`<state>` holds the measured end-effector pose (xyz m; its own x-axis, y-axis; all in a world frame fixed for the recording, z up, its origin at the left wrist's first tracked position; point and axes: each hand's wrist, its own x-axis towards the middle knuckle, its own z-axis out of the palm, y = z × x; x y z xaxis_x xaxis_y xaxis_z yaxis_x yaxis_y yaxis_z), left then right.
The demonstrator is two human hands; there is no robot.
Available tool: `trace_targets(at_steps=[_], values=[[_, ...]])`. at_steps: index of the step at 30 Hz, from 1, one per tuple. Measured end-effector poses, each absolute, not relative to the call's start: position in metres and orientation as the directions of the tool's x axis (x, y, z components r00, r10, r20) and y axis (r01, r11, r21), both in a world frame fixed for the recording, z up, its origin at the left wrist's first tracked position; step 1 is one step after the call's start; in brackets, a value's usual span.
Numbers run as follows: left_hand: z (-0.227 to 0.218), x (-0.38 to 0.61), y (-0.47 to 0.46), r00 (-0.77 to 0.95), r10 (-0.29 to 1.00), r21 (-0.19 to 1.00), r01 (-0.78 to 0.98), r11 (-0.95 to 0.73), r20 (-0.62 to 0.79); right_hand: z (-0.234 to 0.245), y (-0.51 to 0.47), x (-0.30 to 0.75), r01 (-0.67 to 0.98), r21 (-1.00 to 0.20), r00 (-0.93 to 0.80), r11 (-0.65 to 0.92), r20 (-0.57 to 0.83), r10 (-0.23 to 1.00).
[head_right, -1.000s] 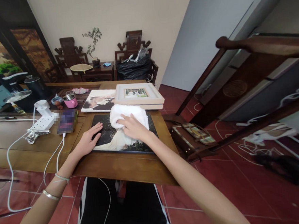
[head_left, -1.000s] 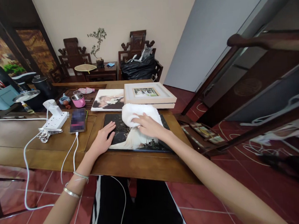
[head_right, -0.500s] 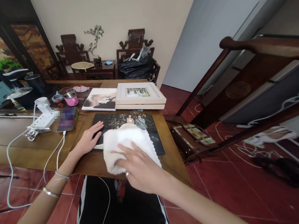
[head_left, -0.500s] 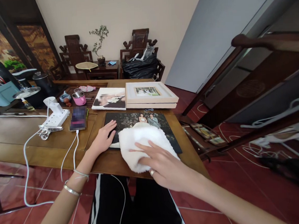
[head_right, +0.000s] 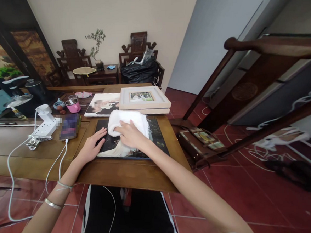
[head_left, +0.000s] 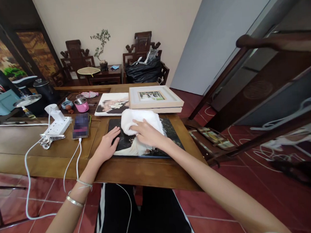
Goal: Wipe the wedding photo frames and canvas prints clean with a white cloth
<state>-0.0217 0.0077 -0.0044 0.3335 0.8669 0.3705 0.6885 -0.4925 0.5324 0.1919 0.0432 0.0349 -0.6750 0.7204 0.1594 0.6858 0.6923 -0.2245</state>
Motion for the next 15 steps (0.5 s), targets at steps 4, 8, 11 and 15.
trace_targets(at_steps=[4, 8, 11, 15], values=[[-0.002, -0.021, 0.007, 0.353, 0.863, 0.529, 0.685, -0.502, 0.361, 0.036, -0.011, 0.199, 0.619, -0.262, -0.732, 0.740, 0.149, 0.665], [-0.003, -0.020, 0.007, 0.346, 0.864, 0.533, 0.684, -0.499, 0.365, 0.041, -0.072, 0.213, 0.531, -0.340, -0.793, 0.776, 0.123, 0.596], [-0.005, -0.020, 0.007, 0.338, 0.865, 0.530, 0.688, -0.495, 0.369, 0.043, -0.091, 0.226, 0.494, -0.364, -0.815, 0.790, 0.122, 0.566], [-0.006, -0.020, 0.008, 0.335, 0.872, 0.531, 0.695, -0.485, 0.357, 0.038, -0.069, 0.241, 0.561, -0.342, -0.767, 0.754, 0.129, 0.629]])
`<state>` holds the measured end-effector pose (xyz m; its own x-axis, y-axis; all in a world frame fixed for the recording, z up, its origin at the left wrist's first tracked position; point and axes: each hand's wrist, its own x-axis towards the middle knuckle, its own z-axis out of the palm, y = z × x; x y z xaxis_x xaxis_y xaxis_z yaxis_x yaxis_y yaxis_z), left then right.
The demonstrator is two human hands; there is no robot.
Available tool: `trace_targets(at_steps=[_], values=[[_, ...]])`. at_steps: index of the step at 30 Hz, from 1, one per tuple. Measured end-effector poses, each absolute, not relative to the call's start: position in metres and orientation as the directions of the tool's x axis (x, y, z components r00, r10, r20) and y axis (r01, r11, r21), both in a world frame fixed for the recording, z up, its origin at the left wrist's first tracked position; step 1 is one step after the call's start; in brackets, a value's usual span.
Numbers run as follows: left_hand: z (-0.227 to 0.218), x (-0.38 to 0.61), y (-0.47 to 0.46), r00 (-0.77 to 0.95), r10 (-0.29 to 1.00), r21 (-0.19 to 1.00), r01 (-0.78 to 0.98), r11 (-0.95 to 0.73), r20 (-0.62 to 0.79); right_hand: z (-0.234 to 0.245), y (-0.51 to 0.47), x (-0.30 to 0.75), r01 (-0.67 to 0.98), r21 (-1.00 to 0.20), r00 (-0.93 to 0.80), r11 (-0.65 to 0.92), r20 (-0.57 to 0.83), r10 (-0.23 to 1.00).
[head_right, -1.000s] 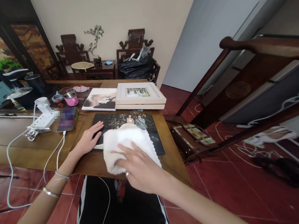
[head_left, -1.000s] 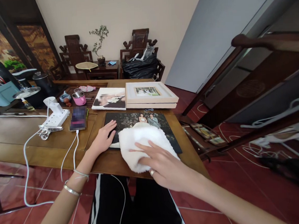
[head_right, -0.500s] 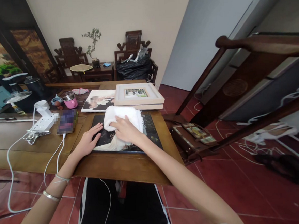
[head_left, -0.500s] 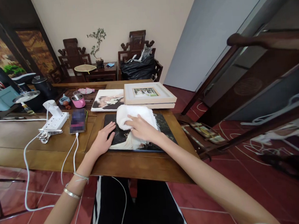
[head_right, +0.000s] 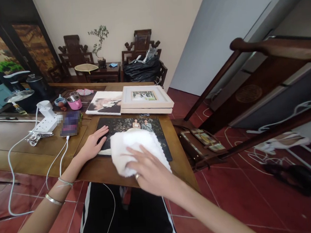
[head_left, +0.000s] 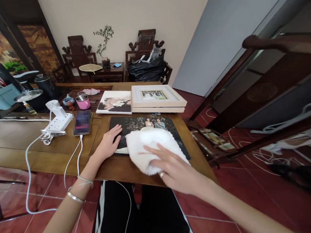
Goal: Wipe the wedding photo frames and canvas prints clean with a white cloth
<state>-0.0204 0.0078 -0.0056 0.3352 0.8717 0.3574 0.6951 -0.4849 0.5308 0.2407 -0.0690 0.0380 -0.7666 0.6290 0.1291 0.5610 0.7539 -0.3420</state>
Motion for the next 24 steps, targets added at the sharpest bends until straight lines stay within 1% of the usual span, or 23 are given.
trace_targets(at_steps=[5, 8, 10, 12, 15, 17, 20, 22, 24], values=[[-0.004, -0.020, 0.006, 0.335, 0.870, 0.540, 0.685, -0.488, 0.362, 0.031, -0.007, 0.232, 0.765, -0.234, -0.584, 0.600, 0.141, 0.799], [0.001, -0.021, 0.003, 0.308, 0.853, 0.562, 0.649, -0.512, 0.421, 0.032, 0.014, 0.206, 0.803, -0.200, -0.540, 0.561, 0.152, 0.828], [0.005, -0.023, 0.001, 0.255, 0.837, 0.594, 0.607, -0.528, 0.483, 0.034, 0.015, 0.187, 0.771, -0.196, -0.588, 0.606, 0.147, 0.795], [0.007, -0.024, 0.000, 0.202, 0.828, 0.624, 0.571, -0.533, 0.523, 0.036, 0.006, 0.172, 0.686, -0.219, -0.684, 0.694, 0.131, 0.717], [0.005, -0.026, 0.001, 0.168, 0.824, 0.639, 0.556, -0.533, 0.541, 0.037, -0.022, 0.165, 0.536, -0.278, -0.800, 0.797, 0.135, 0.585], [0.003, -0.025, 0.002, 0.172, 0.822, 0.630, 0.563, -0.535, 0.543, 0.038, -0.042, 0.172, 0.467, -0.326, -0.833, 0.822, 0.148, 0.532], [0.001, -0.024, 0.002, 0.221, 0.825, 0.603, 0.588, -0.538, 0.520, 0.038, -0.063, 0.194, 0.433, -0.392, -0.837, 0.812, 0.161, 0.524], [0.001, -0.022, 0.001, 0.266, 0.833, 0.578, 0.616, -0.534, 0.486, 0.037, -0.068, 0.211, 0.461, -0.403, -0.810, 0.791, 0.173, 0.560], [0.001, -0.021, 0.001, 0.287, 0.845, 0.558, 0.648, -0.518, 0.451, 0.034, -0.064, 0.226, 0.519, -0.388, -0.766, 0.762, 0.184, 0.616]])
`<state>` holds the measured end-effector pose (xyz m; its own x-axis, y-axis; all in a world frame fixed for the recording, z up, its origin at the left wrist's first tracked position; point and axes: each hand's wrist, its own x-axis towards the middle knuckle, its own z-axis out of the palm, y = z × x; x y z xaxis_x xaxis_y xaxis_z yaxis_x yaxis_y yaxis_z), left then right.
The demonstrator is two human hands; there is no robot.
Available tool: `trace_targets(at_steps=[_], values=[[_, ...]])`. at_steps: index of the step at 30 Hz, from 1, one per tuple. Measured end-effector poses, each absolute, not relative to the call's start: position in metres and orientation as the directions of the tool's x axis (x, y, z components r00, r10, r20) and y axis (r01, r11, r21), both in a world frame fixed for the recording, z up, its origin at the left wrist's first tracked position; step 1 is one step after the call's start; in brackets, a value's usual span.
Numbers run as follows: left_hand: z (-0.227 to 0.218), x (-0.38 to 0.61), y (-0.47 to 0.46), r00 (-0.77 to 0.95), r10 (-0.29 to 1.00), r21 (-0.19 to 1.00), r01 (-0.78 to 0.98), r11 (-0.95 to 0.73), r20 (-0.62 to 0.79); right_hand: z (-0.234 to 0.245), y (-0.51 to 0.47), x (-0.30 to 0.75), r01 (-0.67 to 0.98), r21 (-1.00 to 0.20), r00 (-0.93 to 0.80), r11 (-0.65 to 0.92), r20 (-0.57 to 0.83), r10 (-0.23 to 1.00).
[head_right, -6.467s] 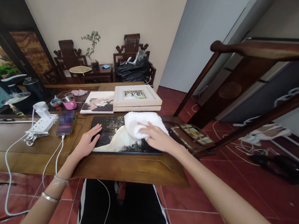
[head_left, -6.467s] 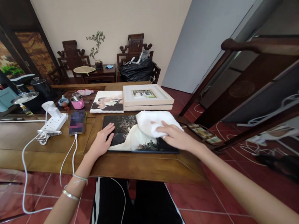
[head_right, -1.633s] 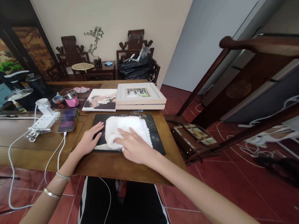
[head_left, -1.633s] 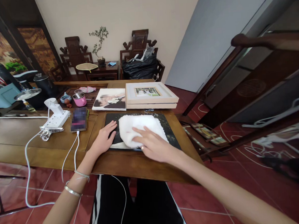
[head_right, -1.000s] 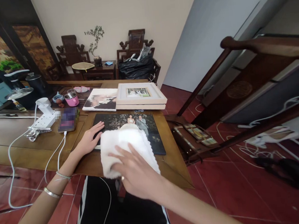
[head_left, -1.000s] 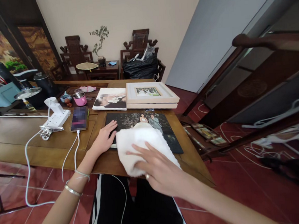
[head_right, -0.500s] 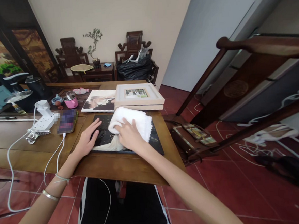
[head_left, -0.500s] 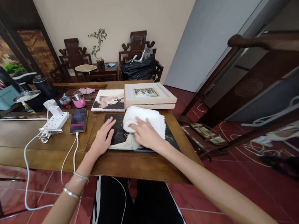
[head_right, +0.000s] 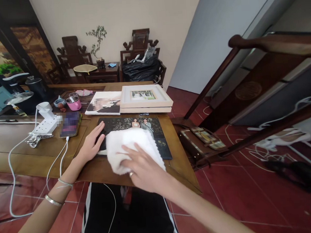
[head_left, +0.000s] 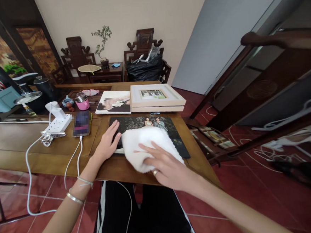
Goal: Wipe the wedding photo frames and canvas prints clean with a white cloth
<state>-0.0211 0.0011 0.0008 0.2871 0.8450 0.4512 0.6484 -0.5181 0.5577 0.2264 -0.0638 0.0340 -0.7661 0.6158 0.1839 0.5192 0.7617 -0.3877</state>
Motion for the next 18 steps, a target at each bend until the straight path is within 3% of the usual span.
trace_targets(at_steps=[4, 8, 12, 18], values=[[-0.001, -0.020, 0.002, 0.312, 0.859, 0.529, 0.686, -0.499, 0.406, 0.028, -0.035, 0.243, 0.662, -0.359, -0.629, 0.658, 0.211, 0.748], [-0.004, -0.020, 0.005, 0.350, 0.855, 0.514, 0.688, -0.512, 0.384, 0.031, 0.011, 0.226, 0.693, -0.471, -0.504, 0.546, 0.226, 0.834], [-0.006, -0.021, 0.007, 0.345, 0.847, 0.512, 0.683, -0.522, 0.404, 0.039, 0.054, 0.179, 0.613, -0.564, -0.506, 0.553, 0.257, 0.823], [-0.004, -0.022, 0.005, 0.330, 0.856, 0.519, 0.688, -0.507, 0.398, 0.042, 0.079, 0.127, 0.530, -0.586, -0.572, 0.613, 0.286, 0.769]])
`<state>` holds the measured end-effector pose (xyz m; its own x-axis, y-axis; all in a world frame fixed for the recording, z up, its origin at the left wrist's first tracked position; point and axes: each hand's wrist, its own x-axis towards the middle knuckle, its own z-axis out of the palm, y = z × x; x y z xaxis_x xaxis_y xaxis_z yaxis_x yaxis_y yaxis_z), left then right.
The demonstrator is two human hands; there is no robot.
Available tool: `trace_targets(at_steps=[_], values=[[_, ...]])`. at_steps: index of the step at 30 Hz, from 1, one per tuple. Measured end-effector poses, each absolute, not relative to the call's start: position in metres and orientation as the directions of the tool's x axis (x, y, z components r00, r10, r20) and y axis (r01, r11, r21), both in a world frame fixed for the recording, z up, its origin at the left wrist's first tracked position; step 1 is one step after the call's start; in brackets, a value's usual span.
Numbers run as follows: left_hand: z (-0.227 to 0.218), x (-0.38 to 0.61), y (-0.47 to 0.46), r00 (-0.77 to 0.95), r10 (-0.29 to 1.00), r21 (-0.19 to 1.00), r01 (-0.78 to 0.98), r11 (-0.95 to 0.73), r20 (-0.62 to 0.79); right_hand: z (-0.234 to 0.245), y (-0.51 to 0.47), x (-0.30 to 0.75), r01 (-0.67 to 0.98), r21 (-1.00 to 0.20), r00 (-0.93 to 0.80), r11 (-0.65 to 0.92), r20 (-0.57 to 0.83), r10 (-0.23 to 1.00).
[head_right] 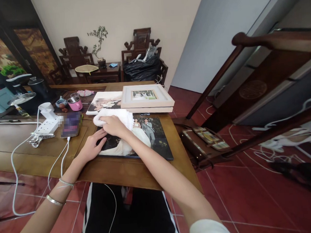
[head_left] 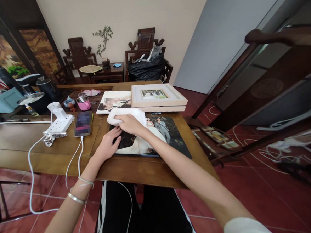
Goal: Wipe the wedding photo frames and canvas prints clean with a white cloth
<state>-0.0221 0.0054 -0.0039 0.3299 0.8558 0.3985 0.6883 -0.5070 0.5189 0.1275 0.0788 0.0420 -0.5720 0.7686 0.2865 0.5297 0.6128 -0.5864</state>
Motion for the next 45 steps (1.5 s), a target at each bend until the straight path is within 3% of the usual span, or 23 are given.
trace_targets(at_steps=[14, 21, 26, 31, 39, 45], values=[[-0.007, -0.021, 0.006, 0.331, 0.853, 0.524, 0.681, -0.512, 0.404, 0.016, 0.050, 0.304, 0.704, -0.535, -0.406, 0.467, 0.236, 0.883], [-0.007, -0.021, 0.007, 0.337, 0.849, 0.506, 0.690, -0.517, 0.408, 0.019, -0.044, 0.308, 0.678, -0.465, -0.558, 0.569, 0.179, 0.810], [-0.007, -0.021, 0.007, 0.337, 0.850, 0.513, 0.686, -0.517, 0.406, 0.030, -0.085, 0.311, 0.574, -0.513, -0.683, 0.638, 0.129, 0.719], [-0.006, -0.021, 0.006, 0.325, 0.855, 0.533, 0.675, -0.510, 0.405, 0.023, -0.051, 0.320, 0.620, -0.536, -0.613, 0.572, 0.123, 0.780], [-0.004, -0.022, 0.005, 0.328, 0.858, 0.535, 0.677, -0.505, 0.395, 0.016, 0.048, 0.309, 0.719, -0.521, -0.397, 0.459, 0.233, 0.888], [-0.004, -0.022, 0.006, 0.324, 0.859, 0.538, 0.677, -0.503, 0.396, 0.008, 0.040, 0.303, 0.748, -0.488, -0.356, 0.449, 0.275, 0.893]])
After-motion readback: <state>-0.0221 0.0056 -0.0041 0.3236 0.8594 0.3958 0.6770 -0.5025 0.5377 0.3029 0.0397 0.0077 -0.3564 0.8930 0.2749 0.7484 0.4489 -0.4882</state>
